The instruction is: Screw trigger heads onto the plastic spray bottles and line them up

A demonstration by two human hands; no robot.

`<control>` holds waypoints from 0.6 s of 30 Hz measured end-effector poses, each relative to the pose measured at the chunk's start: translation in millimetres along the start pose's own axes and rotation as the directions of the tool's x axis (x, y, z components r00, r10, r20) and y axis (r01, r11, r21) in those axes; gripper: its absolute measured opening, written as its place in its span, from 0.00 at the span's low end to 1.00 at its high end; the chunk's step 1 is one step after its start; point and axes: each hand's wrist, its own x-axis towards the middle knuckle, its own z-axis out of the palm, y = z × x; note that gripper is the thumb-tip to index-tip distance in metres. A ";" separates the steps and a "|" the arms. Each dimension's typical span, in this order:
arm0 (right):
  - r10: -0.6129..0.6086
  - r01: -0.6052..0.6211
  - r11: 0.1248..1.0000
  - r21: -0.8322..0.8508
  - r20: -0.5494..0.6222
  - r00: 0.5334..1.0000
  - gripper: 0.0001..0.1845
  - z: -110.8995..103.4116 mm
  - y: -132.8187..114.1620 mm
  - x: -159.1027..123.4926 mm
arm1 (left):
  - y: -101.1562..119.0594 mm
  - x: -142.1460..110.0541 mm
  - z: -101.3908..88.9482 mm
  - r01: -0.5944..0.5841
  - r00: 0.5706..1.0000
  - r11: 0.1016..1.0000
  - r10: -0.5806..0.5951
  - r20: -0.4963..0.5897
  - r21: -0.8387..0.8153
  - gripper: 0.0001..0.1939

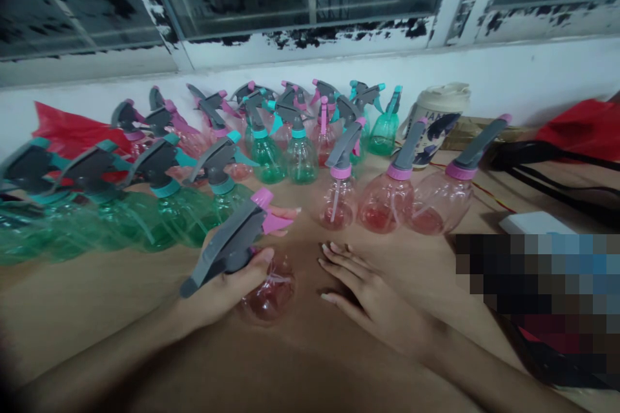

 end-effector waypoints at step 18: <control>-0.015 0.014 1.000 -0.017 -0.022 1.000 0.27 3.3 2.1 -1.0 | 1.2 2.9 -6.7 -0.143 0.988 0.989 0.142 0.056 0.025 0.09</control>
